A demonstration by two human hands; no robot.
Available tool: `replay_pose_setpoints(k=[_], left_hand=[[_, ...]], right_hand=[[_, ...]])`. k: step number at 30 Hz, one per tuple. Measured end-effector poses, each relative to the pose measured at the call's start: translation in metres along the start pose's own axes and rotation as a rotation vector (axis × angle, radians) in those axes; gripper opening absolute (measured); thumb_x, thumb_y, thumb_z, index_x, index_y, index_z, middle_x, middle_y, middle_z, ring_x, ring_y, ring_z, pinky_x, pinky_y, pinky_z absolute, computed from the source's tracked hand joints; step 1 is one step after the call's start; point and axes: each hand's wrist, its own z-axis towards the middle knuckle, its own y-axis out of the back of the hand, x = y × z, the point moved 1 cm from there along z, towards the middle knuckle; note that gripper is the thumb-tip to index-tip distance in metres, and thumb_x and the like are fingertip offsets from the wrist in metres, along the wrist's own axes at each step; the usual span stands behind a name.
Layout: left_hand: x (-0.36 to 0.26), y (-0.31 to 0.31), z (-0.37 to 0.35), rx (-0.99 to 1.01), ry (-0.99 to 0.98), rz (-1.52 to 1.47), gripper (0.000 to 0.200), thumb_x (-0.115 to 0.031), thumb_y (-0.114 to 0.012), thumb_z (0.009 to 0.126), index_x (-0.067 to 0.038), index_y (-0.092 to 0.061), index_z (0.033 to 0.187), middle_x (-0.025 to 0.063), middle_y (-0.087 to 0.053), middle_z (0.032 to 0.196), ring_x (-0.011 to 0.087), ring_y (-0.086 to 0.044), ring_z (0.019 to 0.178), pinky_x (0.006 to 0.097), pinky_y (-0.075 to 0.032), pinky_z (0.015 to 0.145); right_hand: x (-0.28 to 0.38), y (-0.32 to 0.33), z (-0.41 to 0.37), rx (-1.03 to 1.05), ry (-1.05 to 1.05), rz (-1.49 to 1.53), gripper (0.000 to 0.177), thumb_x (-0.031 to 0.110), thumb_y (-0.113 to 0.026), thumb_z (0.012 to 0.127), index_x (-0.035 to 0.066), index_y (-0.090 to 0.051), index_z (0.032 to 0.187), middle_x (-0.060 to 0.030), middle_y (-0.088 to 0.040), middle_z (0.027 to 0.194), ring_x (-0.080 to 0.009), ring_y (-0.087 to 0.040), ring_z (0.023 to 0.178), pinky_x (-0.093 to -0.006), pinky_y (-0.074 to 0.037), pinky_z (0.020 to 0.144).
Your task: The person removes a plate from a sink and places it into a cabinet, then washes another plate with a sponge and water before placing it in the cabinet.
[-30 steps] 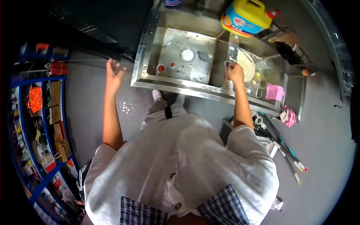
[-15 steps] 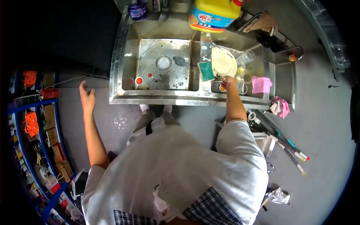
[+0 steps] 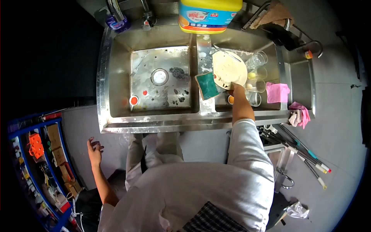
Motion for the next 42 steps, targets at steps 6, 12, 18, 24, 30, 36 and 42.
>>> replay_pose_setpoints(k=[6, 12, 18, 24, 30, 36, 42], left_hand=[[0.005, 0.007, 0.009, 0.008, -0.050, 0.051, 0.040, 0.000, -0.043, 0.093, -0.011, -0.038, 0.131, 0.0107, -0.058, 0.105, 0.0199, -0.065, 0.077, 0.0300, -0.049, 0.062], [0.013, 0.012, -0.001, 0.013, -0.027, -0.004, 0.038, -0.002, -0.040, 0.094, -0.011, -0.038, 0.131, 0.0115, -0.058, 0.106, 0.0212, -0.065, 0.077, 0.0324, -0.050, 0.062], [0.018, 0.016, -0.005, 0.008, 0.047, -0.018, 0.039, -0.004, -0.041, 0.094, -0.011, -0.039, 0.132, 0.0122, -0.060, 0.105, 0.0211, -0.065, 0.074, 0.0326, -0.050, 0.064], [0.027, 0.022, -0.003, -0.011, 0.014, -0.047, 0.039, -0.003, -0.042, 0.093, -0.011, -0.040, 0.131, 0.0111, -0.060, 0.103, 0.0193, -0.065, 0.072, 0.0301, -0.049, 0.061], [0.032, 0.030, -0.006, -0.016, 0.041, -0.048, 0.039, -0.003, -0.044, 0.092, -0.010, -0.040, 0.130, 0.0113, -0.061, 0.101, 0.0191, -0.065, 0.071, 0.0285, -0.049, 0.058], [0.031, 0.025, -0.003, 0.031, 0.059, -0.069, 0.041, -0.001, -0.043, 0.090, -0.009, -0.038, 0.130, 0.0120, -0.061, 0.100, 0.0189, -0.065, 0.071, 0.0287, -0.049, 0.058], [-0.013, 0.016, 0.009, 0.145, -0.071, -0.034, 0.041, -0.001, -0.047, 0.090, -0.008, -0.040, 0.130, 0.0128, -0.060, 0.099, 0.0184, -0.064, 0.073, 0.0281, -0.050, 0.061]], right_hand=[[-0.012, -0.008, 0.005, 0.239, 0.018, 0.096, 0.026, 0.025, -0.073, 0.083, 0.009, -0.061, 0.099, -0.0068, -0.066, 0.085, -0.0256, -0.063, 0.061, -0.0354, -0.056, 0.048], [-0.012, -0.022, 0.040, 0.212, 0.089, 0.399, 0.028, 0.012, -0.073, 0.078, -0.003, -0.060, 0.098, -0.0106, -0.065, 0.087, -0.0261, -0.064, 0.072, -0.0359, -0.056, 0.054], [0.010, -0.019, 0.000, -0.055, 0.272, 0.521, 0.048, 0.007, -0.074, 0.068, -0.008, -0.056, 0.110, -0.0115, -0.065, 0.092, -0.0217, -0.063, 0.072, -0.0350, -0.052, 0.060], [0.025, -0.021, -0.036, -0.138, 0.325, 0.495, 0.034, 0.003, -0.074, 0.066, -0.014, -0.062, 0.093, -0.0164, -0.066, 0.076, -0.0228, -0.062, 0.060, -0.0361, -0.050, 0.051], [0.022, -0.018, -0.001, -0.204, 0.389, 0.624, 0.027, -0.007, -0.070, 0.066, -0.010, -0.058, 0.089, -0.0116, -0.061, 0.071, -0.0171, -0.054, 0.048, -0.0304, -0.041, 0.040], [0.045, 0.005, -0.100, -0.421, 0.603, 0.332, 0.035, 0.006, -0.074, 0.061, -0.010, -0.062, 0.090, -0.0169, -0.067, 0.079, -0.0255, -0.063, 0.064, -0.0377, -0.050, 0.059], [0.064, 0.048, -0.159, -0.522, 1.084, -0.089, 0.031, 0.014, -0.074, 0.063, -0.002, -0.067, 0.089, -0.0183, -0.069, 0.078, -0.0323, -0.068, 0.074, -0.0389, -0.051, 0.069]])
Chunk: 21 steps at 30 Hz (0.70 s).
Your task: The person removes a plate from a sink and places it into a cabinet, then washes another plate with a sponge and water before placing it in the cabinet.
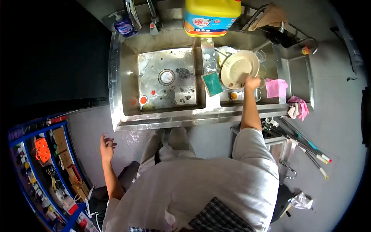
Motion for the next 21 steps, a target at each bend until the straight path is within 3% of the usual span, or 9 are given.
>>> replay_pose_setpoints(k=[3, 4, 9, 11, 13, 15, 16, 19, 21], left_hand=[[-0.032, -0.019, 0.011, 0.113, -0.078, -0.017, 0.040, 0.001, -0.047, 0.089, -0.008, -0.042, 0.129, 0.0103, -0.059, 0.097, 0.0170, -0.062, 0.077, 0.0275, -0.050, 0.064], [-0.039, -0.028, 0.018, 0.162, -0.114, -0.025, 0.040, 0.001, -0.047, 0.089, -0.008, -0.043, 0.128, 0.0095, -0.059, 0.097, 0.0167, -0.062, 0.078, 0.0274, -0.050, 0.064], [-0.087, -0.097, 0.040, 0.433, -0.410, -0.266, 0.035, -0.002, -0.053, 0.091, -0.008, -0.047, 0.125, 0.0042, -0.059, 0.087, 0.0128, -0.060, 0.073, 0.0244, -0.048, 0.061], [-0.111, -0.129, 0.042, 0.481, -0.485, -0.220, 0.033, -0.001, -0.055, 0.090, -0.008, -0.049, 0.122, 0.0034, -0.059, 0.087, 0.0122, -0.059, 0.076, 0.0241, -0.047, 0.063], [-0.115, -0.169, 0.055, 0.578, -0.478, -0.218, 0.032, -0.003, -0.057, 0.089, -0.009, -0.051, 0.120, 0.0035, -0.060, 0.088, 0.0123, -0.060, 0.079, 0.0247, -0.048, 0.065], [-0.128, -0.204, 0.050, 0.634, -0.621, -0.254, 0.032, -0.006, -0.059, 0.088, -0.007, -0.051, 0.120, 0.0043, -0.061, 0.091, 0.0118, -0.060, 0.082, 0.0249, -0.048, 0.067], [-0.138, -0.217, 0.048, 0.708, -0.593, -0.254, 0.032, -0.008, -0.059, 0.089, -0.007, -0.051, 0.120, 0.0041, -0.062, 0.093, 0.0124, -0.060, 0.086, 0.0257, -0.048, 0.069], [-0.162, -0.240, 0.040, 0.898, -0.511, -0.259, 0.034, -0.011, -0.058, 0.090, -0.008, -0.050, 0.122, 0.0044, -0.063, 0.101, 0.0141, -0.061, 0.094, 0.0276, -0.048, 0.074], [-0.176, -0.245, 0.035, 0.976, -0.467, -0.303, 0.035, -0.012, -0.057, 0.089, -0.007, -0.049, 0.123, 0.0060, -0.063, 0.106, 0.0152, -0.061, 0.098, 0.0283, -0.049, 0.075]], right_hand=[[0.041, 0.038, 0.000, 0.022, 0.241, -0.066, 0.019, 0.010, -0.069, 0.068, -0.001, -0.064, 0.083, -0.0225, -0.065, 0.072, -0.0366, -0.065, 0.069, -0.0422, -0.050, 0.067], [0.062, 0.055, -0.002, 0.074, 0.233, -0.086, 0.017, 0.009, -0.068, 0.069, -0.001, -0.060, 0.080, -0.0238, -0.062, 0.071, -0.0390, -0.063, 0.069, -0.0434, -0.049, 0.066], [0.133, 0.134, -0.015, 0.172, 0.414, -0.079, 0.014, 0.007, -0.066, 0.070, -0.001, -0.056, 0.076, -0.0218, -0.058, 0.071, -0.0383, -0.060, 0.066, -0.0426, -0.046, 0.062], [0.162, 0.159, -0.016, 0.186, 0.476, -0.093, 0.015, 0.007, -0.065, 0.071, -0.001, -0.054, 0.075, -0.0208, -0.056, 0.069, -0.0372, -0.058, 0.064, -0.0413, -0.046, 0.061], [0.171, 0.175, -0.019, 0.214, 0.559, -0.083, 0.016, 0.006, -0.065, 0.071, -0.001, -0.050, 0.073, -0.0185, -0.053, 0.066, -0.0343, -0.052, 0.060, -0.0383, -0.044, 0.058], [0.198, 0.188, -0.029, 0.221, 0.642, -0.077, 0.018, 0.006, -0.065, 0.071, -0.001, -0.048, 0.072, -0.0176, -0.051, 0.064, -0.0329, -0.050, 0.057, -0.0373, -0.043, 0.056], [0.206, 0.191, -0.030, 0.204, 0.669, -0.112, 0.018, 0.005, -0.065, 0.071, -0.001, -0.048, 0.072, -0.0154, -0.051, 0.063, -0.0262, -0.048, 0.055, -0.0360, -0.042, 0.056], [0.229, 0.200, -0.044, 0.183, 0.578, -0.017, 0.017, 0.005, -0.065, 0.072, 0.000, -0.048, 0.072, -0.0135, -0.050, 0.063, -0.0179, -0.048, 0.056, -0.0341, -0.043, 0.056], [0.218, 0.196, -0.036, 0.149, 0.539, 0.113, 0.010, 0.004, -0.065, 0.072, 0.000, -0.056, 0.077, -0.0085, -0.057, 0.065, -0.0126, -0.053, 0.062, -0.0299, -0.045, 0.058]])
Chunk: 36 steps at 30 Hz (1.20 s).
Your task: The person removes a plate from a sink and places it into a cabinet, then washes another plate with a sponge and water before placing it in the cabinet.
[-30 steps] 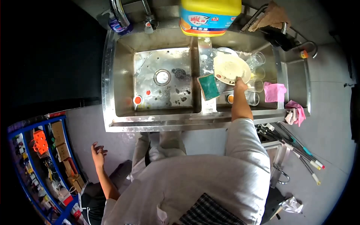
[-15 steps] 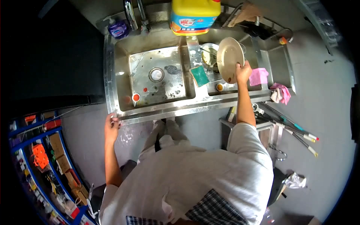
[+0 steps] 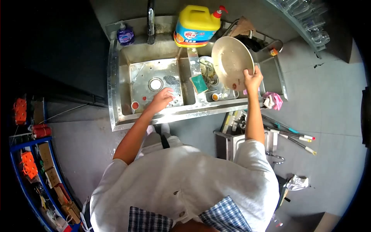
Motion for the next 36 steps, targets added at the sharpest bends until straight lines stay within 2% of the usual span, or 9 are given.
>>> replay_pose_setpoints(k=[11, 19, 23, 25, 28, 29, 31, 32, 36], left_hand=[[-0.044, 0.046, 0.015, 0.043, 0.089, -0.773, 0.046, -0.035, -0.049, 0.096, -0.012, -0.039, 0.135, 0.0141, -0.054, 0.129, 0.0317, -0.056, 0.114, 0.0467, -0.047, 0.091], [-0.010, 0.073, -0.022, -0.279, -0.094, -0.865, 0.053, 0.006, -0.058, 0.082, 0.000, -0.042, 0.132, 0.0172, -0.055, 0.125, 0.0300, -0.056, 0.114, 0.0407, -0.049, 0.094], [0.015, 0.103, -0.048, -0.399, -0.095, -0.815, 0.056, 0.006, -0.059, 0.082, 0.001, -0.040, 0.134, 0.0163, -0.053, 0.128, 0.0287, -0.054, 0.117, 0.0424, -0.048, 0.096], [0.020, 0.104, -0.051, -0.565, -0.184, -0.842, 0.058, 0.006, -0.060, 0.081, -0.002, -0.040, 0.135, 0.0148, -0.053, 0.128, 0.0283, -0.054, 0.117, 0.0421, -0.050, 0.094], [0.027, 0.103, -0.049, -0.668, -0.213, -0.825, 0.058, 0.005, -0.062, 0.079, -0.003, -0.043, 0.133, 0.0141, -0.056, 0.126, 0.0278, -0.057, 0.113, 0.0405, -0.051, 0.092], [0.037, 0.103, -0.043, -0.668, -0.213, -0.839, 0.058, 0.007, -0.061, 0.077, -0.003, -0.045, 0.132, 0.0128, -0.056, 0.125, 0.0271, -0.058, 0.111, 0.0394, -0.050, 0.092], [0.031, 0.098, -0.033, -0.714, -0.215, -0.813, 0.059, 0.010, -0.061, 0.075, -0.004, -0.047, 0.131, 0.0110, -0.059, 0.122, 0.0252, -0.058, 0.110, 0.0381, -0.050, 0.092], [0.036, 0.095, -0.027, -0.729, -0.243, -0.822, 0.057, 0.009, -0.061, 0.076, -0.004, -0.048, 0.130, 0.0104, -0.060, 0.121, 0.0246, -0.059, 0.108, 0.0380, -0.050, 0.091], [0.017, 0.076, -0.023, -0.771, -0.144, -0.772, 0.050, 0.005, -0.062, 0.081, -0.004, -0.048, 0.129, 0.0106, -0.060, 0.121, 0.0243, -0.060, 0.107, 0.0379, -0.050, 0.090]], right_hand=[[0.025, -0.080, -0.053, 0.074, -0.677, 0.664, 0.025, 0.000, -0.066, 0.069, -0.003, -0.063, 0.093, -0.0061, -0.066, 0.081, -0.0136, -0.060, 0.064, -0.0268, -0.047, 0.056], [0.056, -0.223, -0.146, 0.414, -0.946, 0.994, 0.033, 0.001, -0.063, 0.074, -0.004, -0.061, 0.106, -0.0116, -0.067, 0.098, -0.0242, -0.065, 0.088, -0.0357, -0.053, 0.079], [0.053, -0.267, -0.132, 0.928, -1.039, 0.957, 0.027, 0.003, -0.065, 0.078, -0.002, -0.061, 0.105, -0.0112, -0.067, 0.100, -0.0238, -0.065, 0.090, -0.0391, -0.054, 0.080], [0.056, -0.308, -0.090, 1.014, -0.887, 0.878, 0.022, 0.011, -0.066, 0.081, 0.004, -0.062, 0.102, -0.0088, -0.067, 0.093, -0.0181, -0.065, 0.077, -0.0318, -0.053, 0.068], [0.091, -0.398, -0.010, 0.345, -0.023, 0.340, 0.036, 0.021, -0.065, 0.081, -0.005, -0.058, 0.104, -0.0188, -0.066, 0.097, -0.0353, -0.061, 0.097, -0.0428, -0.046, 0.085], [0.109, -0.421, 0.017, 0.422, 0.046, 0.288, 0.038, 0.018, -0.065, 0.082, 0.000, -0.055, 0.114, -0.0162, -0.064, 0.100, -0.0277, -0.059, 0.096, -0.0374, -0.045, 0.086], [0.120, -0.469, 0.051, 0.511, 0.291, 0.416, 0.039, 0.027, -0.062, 0.082, -0.002, -0.058, 0.109, -0.0278, -0.061, 0.105, -0.0402, -0.058, 0.103, -0.0449, -0.046, 0.084], [0.075, -0.553, 0.071, 0.530, 0.300, 0.447, 0.035, 0.028, -0.062, 0.082, 0.000, -0.060, 0.102, -0.0240, -0.064, 0.099, -0.0391, -0.060, 0.097, -0.0448, -0.048, 0.079], [0.107, -0.502, 0.040, 0.514, 0.288, 0.558, 0.021, 0.024, -0.065, 0.083, 0.002, -0.064, 0.086, -0.0139, -0.067, 0.075, -0.0315, -0.066, 0.073, -0.0399, -0.051, 0.069]])
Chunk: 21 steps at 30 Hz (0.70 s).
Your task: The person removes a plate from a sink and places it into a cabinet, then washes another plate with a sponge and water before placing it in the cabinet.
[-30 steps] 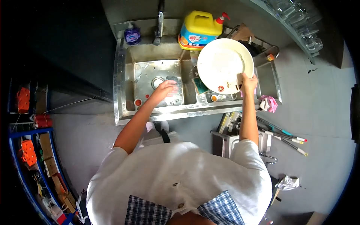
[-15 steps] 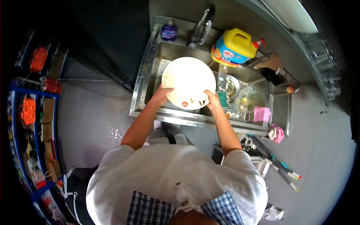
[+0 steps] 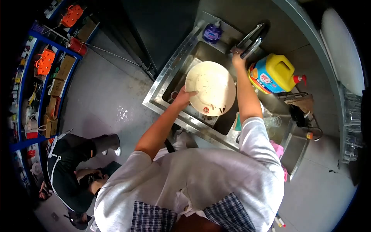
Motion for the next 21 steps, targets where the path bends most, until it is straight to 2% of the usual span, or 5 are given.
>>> replay_pose_setpoints(k=[5, 8, 11, 13, 21], left_hand=[[0.018, -0.015, 0.006, 0.017, 0.005, -0.081, 0.043, 0.001, -0.061, 0.085, -0.002, -0.050, 0.127, 0.0116, -0.061, 0.119, 0.0226, -0.060, 0.107, 0.0359, -0.051, 0.090], [0.026, -0.021, 0.016, -0.006, 0.045, -0.097, 0.040, -0.002, -0.060, 0.088, -0.001, -0.049, 0.127, 0.0116, -0.060, 0.120, 0.0217, -0.060, 0.106, 0.0350, -0.050, 0.089], [0.036, -0.026, 0.029, 0.025, 0.041, -0.167, 0.038, -0.006, -0.059, 0.090, -0.001, -0.049, 0.127, 0.0104, -0.059, 0.122, 0.0206, -0.060, 0.106, 0.0344, -0.049, 0.089], [0.042, -0.034, 0.034, 0.016, 0.022, -0.182, 0.038, -0.009, -0.058, 0.092, -0.002, -0.049, 0.128, 0.0094, -0.059, 0.122, 0.0199, -0.059, 0.107, 0.0338, -0.048, 0.090], [0.064, -0.011, 0.019, -0.156, 0.071, -0.177, 0.044, -0.028, -0.051, 0.098, -0.002, -0.046, 0.133, 0.0081, -0.059, 0.120, 0.0182, -0.057, 0.107, 0.0316, -0.045, 0.092]], right_hand=[[0.034, 0.001, -0.033, 0.191, -0.094, 0.086, 0.018, 0.014, -0.054, 0.086, -0.002, -0.063, 0.092, -0.0164, -0.066, 0.078, -0.0301, -0.066, 0.078, -0.0392, -0.050, 0.074], [0.110, 0.048, -0.078, 0.150, -0.199, -0.145, 0.026, 0.015, -0.051, 0.088, -0.001, -0.065, 0.103, -0.0231, -0.065, 0.107, -0.0345, -0.063, 0.099, -0.0393, -0.048, 0.086], [0.072, 0.045, -0.150, 0.571, -0.035, -0.414, 0.053, 0.031, -0.051, 0.091, -0.003, -0.044, 0.131, -0.0272, -0.040, 0.139, -0.0406, -0.035, 0.132, -0.0468, -0.028, 0.108], [0.086, 0.040, -0.172, 0.503, 0.046, -0.667, 0.057, 0.032, -0.048, 0.092, -0.001, -0.038, 0.138, -0.0257, -0.025, 0.149, -0.0436, -0.025, 0.137, -0.0530, -0.022, 0.109], [0.114, 0.034, -0.229, 0.837, 0.040, -0.562, 0.063, 0.035, -0.041, 0.095, 0.008, -0.021, 0.148, -0.0155, -0.014, 0.155, -0.0381, -0.011, 0.143, -0.0507, -0.011, 0.114]])
